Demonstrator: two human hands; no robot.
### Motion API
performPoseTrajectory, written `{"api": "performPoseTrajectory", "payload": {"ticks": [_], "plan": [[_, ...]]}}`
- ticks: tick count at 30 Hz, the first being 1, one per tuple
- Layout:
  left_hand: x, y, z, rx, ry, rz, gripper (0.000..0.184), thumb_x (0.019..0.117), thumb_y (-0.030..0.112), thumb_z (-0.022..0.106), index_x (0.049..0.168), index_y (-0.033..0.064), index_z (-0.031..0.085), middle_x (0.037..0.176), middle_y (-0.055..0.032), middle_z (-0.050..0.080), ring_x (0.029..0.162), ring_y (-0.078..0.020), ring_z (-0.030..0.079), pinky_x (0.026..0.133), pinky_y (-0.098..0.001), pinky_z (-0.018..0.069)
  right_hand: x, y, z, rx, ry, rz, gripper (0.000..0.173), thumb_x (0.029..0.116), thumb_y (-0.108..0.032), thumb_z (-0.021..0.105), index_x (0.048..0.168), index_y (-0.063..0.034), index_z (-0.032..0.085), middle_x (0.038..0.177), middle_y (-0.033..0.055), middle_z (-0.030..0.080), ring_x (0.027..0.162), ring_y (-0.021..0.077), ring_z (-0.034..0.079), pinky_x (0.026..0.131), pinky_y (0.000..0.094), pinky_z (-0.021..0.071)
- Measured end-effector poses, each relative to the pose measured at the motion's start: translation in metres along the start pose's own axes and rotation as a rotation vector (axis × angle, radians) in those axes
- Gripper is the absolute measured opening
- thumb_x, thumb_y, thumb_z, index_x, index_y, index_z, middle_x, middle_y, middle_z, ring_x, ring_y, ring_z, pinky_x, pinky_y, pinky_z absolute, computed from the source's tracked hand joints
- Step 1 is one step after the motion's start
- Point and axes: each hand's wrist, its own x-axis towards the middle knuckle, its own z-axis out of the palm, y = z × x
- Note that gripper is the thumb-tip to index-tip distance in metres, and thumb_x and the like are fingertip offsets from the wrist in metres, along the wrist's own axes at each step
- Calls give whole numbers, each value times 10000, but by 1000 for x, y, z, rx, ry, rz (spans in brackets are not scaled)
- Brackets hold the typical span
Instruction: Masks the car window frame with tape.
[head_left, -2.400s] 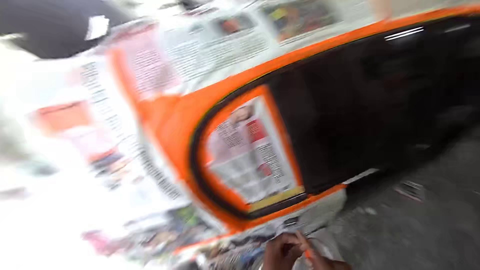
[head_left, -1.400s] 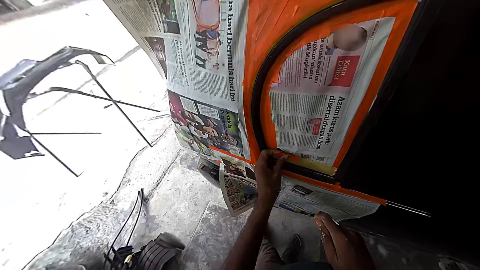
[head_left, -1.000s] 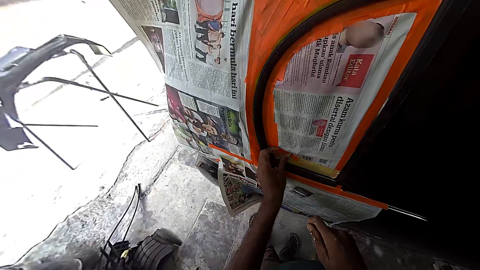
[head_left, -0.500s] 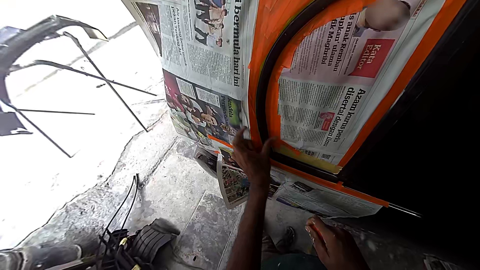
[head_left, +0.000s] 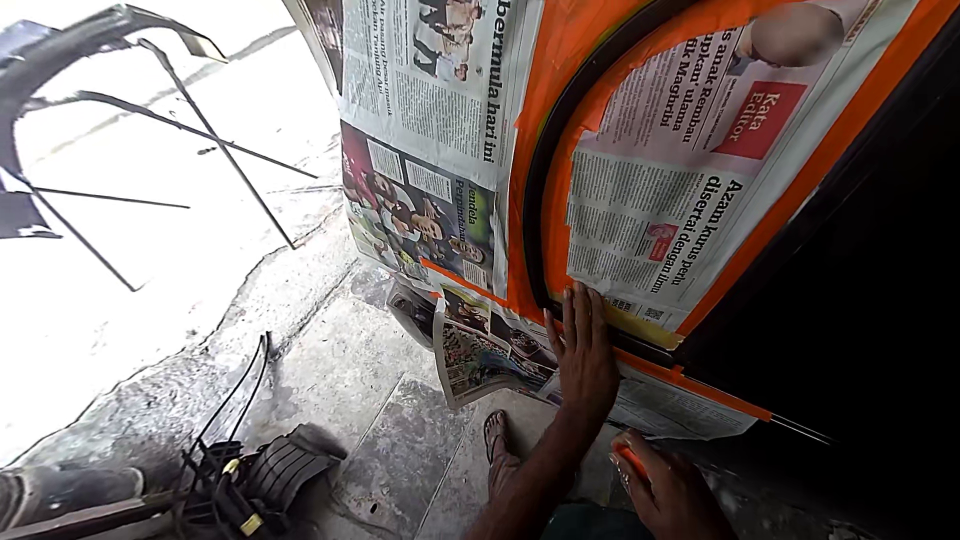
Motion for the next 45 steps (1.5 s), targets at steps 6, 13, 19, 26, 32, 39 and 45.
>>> {"api": "performPoseTrajectory", "payload": {"ticks": [6,13,19,26,32,39,45], "plan": [[-1,-3,8,-60,56,-43,665,1061,436,466,1592,59,331,1670,-132,277,1566,-298,179,1220,-676,106,0,0,-5,35,-58,1,273,1019,-307,540,1134,-113,694,762,65,704,636,236,694,550,459,561],[-7,-3,15,-25,65,-137,800,1055,540,403,1619,11,199,1696,-174,161,1580,-284,121,1249,-631,98,-10,1,-9,70,-90,37,277,1027,-301,545,1145,-99,692,785,86,716,668,256,708,579,477,568],[-40,-15,-29,-277,-71,-94,562,1074,318,440,1566,50,387,1641,-134,338,1536,-294,276,1239,-551,270,-6,-5,-13,125,73,16,334,1057,-256,480,1297,-85,636,924,78,741,726,202,721,618,419,597],[-23,-19,-85,-750,-187,-310,344,1052,251,515,1344,127,649,1220,-63,643,1003,-144,664,858,-323,597,8,-19,-12,71,278,-49,414,1063,-263,443,1394,-63,590,892,78,748,661,191,711,562,393,592],[29,-44,-80,-576,-234,-320,671,1075,409,482,1647,244,172,673,5,570,503,-158,526,490,-379,511,11,-19,-3,92,286,-58,424,1063,-292,431,1397,-87,592,837,37,727,608,153,674,534,366,577],[3,-29,-50,-1090,-309,-620,582,1120,365,334,1655,343,105,626,-58,526,467,-170,443,446,-300,399,-4,-12,0,98,231,1,418,1061,-294,438,1399,-97,586,865,52,736,632,183,693,546,401,583],[-27,-18,-79,-1075,-364,-522,451,1069,243,482,1489,80,482,916,-39,678,619,-111,547,566,-275,470,-1,-13,-5,93,287,-21,429,1064,-292,439,1410,-82,582,855,54,736,636,173,692,547,388,583]]}}
